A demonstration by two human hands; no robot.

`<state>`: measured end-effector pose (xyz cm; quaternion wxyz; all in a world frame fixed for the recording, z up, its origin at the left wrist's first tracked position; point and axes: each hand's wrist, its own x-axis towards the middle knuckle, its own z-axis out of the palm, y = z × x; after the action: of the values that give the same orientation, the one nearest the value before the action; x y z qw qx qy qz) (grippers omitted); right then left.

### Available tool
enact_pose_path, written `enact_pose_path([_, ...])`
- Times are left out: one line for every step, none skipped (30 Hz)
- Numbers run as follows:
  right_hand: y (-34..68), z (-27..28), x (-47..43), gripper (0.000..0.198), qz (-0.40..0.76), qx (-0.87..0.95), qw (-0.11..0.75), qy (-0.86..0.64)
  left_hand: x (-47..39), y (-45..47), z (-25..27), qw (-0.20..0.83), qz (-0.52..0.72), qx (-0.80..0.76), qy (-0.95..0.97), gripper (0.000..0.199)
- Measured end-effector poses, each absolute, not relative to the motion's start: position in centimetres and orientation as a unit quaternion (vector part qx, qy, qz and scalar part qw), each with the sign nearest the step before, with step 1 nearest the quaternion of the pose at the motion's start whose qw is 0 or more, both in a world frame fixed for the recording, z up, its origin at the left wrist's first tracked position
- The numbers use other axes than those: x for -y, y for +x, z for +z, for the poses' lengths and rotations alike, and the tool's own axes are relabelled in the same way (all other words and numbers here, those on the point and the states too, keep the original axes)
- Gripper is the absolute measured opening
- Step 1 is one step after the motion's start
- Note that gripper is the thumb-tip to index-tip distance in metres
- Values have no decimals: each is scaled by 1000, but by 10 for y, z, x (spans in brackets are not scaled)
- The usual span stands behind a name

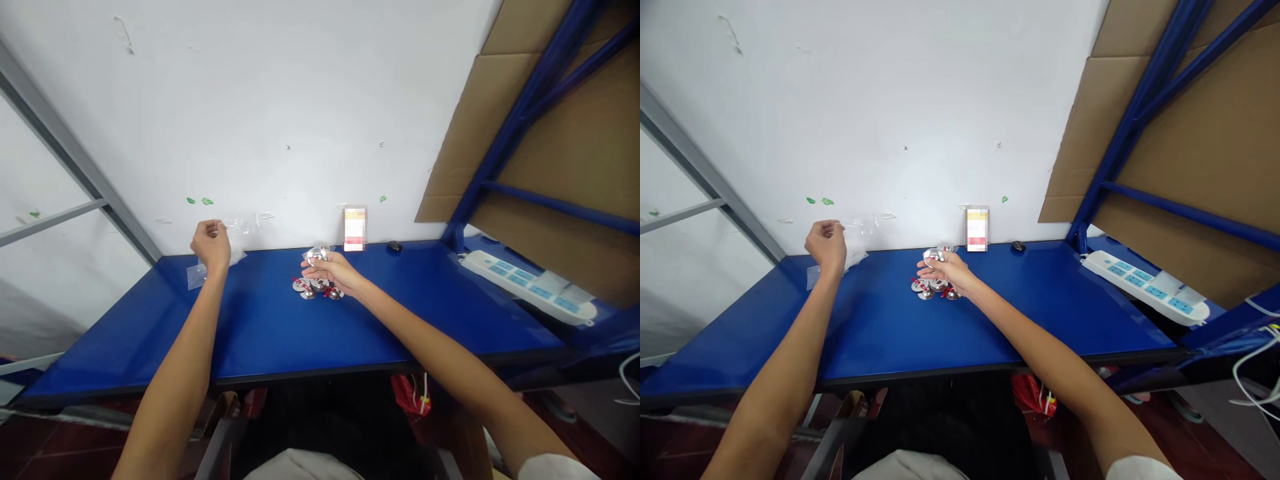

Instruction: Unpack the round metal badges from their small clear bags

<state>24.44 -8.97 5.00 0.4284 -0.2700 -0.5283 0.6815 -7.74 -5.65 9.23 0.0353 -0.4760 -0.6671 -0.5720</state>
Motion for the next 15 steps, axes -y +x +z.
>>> enact_pose_path([246, 51, 89, 21, 674, 534, 432, -272, 56, -92, 89, 84, -549, 700, -448, 26])
enact_pose_path([248, 52, 87, 21, 668, 538, 435, -274, 57, -103, 85, 104, -514, 727, -442, 25])
enact_pose_path([249, 51, 86, 21, 663, 542, 437, -275, 58, -111, 81, 108, -473, 750, -450, 29])
enact_pose_path([250, 50, 85, 21, 658, 545, 439, -277, 60, -117, 77, 112, -435, 766, -459, 34])
enact_pose_path([250, 49, 83, 21, 655, 546, 442, -279, 61, -119, 75, 125, -414, 773, -464, 40])
enact_pose_path([250, 47, 82, 20, 653, 544, 444, -283, 62, -118, 74, 140, -403, 773, -469, 45])
enact_pose_path([250, 46, 80, 19, 653, 542, 445, -287, 62, -114, 74, 159, -404, 766, -475, 47])
enact_pose_path([250, 44, 79, 19, 653, 538, 446, -290, 62, -109, 77, 175, -412, 753, -483, 47])
enact_pose_path([250, 44, 78, 18, 655, 534, 448, -291, 61, -101, 81, 183, -422, 735, -498, 45])
enact_pose_path([250, 44, 77, 18, 658, 529, 450, -290, 61, -91, 85, 178, -433, 715, -520, 41])
enact_pose_path([250, 44, 76, 18, 663, 524, 450, -288, 60, -79, 88, 159, -441, 692, -549, 35])
enact_pose_path([251, 45, 75, 19, 671, 519, 448, -283, 60, -66, 91, 123, -446, 667, -584, 31])
enact_pose_path([252, 47, 74, 22, 681, 514, 441, -277, 61, -50, 91, 70, -452, 638, -619, 28])
enact_pose_path([252, 48, 73, 25, 692, 510, 433, -271, 63, -34, 90, 0, -451, 603, -658, 26])
enact_pose_path([253, 49, 72, 27, 699, 508, 426, -267, 66, -16, 86, -74, -442, 565, -693, 26])
